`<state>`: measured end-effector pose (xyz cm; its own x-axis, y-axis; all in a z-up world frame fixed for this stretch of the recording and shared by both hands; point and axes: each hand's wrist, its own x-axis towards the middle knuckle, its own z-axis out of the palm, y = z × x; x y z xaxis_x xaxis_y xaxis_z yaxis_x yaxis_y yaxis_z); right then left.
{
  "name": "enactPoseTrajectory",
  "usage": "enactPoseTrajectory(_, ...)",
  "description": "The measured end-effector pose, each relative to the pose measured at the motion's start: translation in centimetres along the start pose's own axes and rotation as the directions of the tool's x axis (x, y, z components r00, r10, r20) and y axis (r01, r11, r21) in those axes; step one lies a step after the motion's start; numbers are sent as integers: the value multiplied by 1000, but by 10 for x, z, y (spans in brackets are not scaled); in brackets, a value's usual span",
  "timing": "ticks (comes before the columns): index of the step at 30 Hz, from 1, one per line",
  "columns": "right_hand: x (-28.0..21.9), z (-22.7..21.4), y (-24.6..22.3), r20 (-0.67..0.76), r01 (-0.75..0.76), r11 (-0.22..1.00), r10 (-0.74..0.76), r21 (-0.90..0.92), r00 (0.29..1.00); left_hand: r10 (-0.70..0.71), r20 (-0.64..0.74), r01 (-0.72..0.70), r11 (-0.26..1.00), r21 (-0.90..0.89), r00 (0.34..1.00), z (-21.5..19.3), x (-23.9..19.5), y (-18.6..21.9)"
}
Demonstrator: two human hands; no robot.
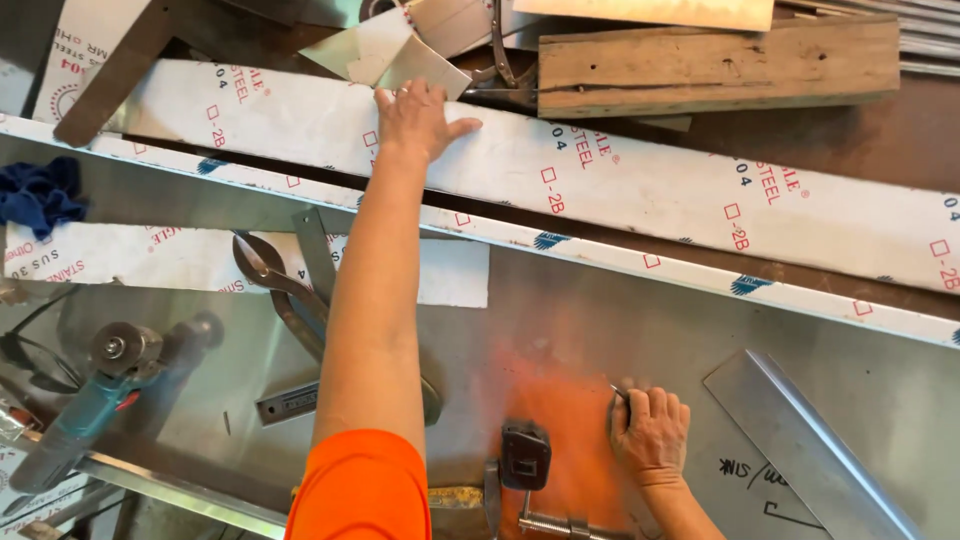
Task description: Measuring and marking a piece of stainless steel using a tape measure and a large square tool, followed by cutting it with metal shears.
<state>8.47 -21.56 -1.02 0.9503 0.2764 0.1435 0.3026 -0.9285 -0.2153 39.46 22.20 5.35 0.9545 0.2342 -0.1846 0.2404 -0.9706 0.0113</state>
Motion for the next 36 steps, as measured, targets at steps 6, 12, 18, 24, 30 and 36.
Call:
enactPoseTrajectory(6, 1, 0, 1, 13, -15, 1000, 14, 23, 1000, 11, -111, -20, 996, -84, 994, -34, 4, 0)
enactPoseTrajectory(12, 1, -2, -1, 19, -29, 999, 28, 26, 999, -35, -239, 8, 993, -116, 970, 18, 66, -31)
enactPoseTrajectory(18, 2, -4, -3, 39, -53, 997, 50, 58, 998, -156, -160, 154, 988, -25, 975, 0, 62, -21)
enactPoseTrajectory(24, -6, 16, 8, 45, -61, 997, 59, 47, 997, -541, -225, 525, 841, -130, 810, 36, 91, -103)
enactPoseTrajectory(30, -11, 22, 14, 74, -59, 998, 56, 31, 996, -282, -102, 291, 953, 84, 954, 20, 77, -118)
enactPoseTrajectory(36, -13, 23, 14, 87, -80, 996, 78, 25, 993, -156, 66, 141, 971, 194, 985, 9, 92, -144)
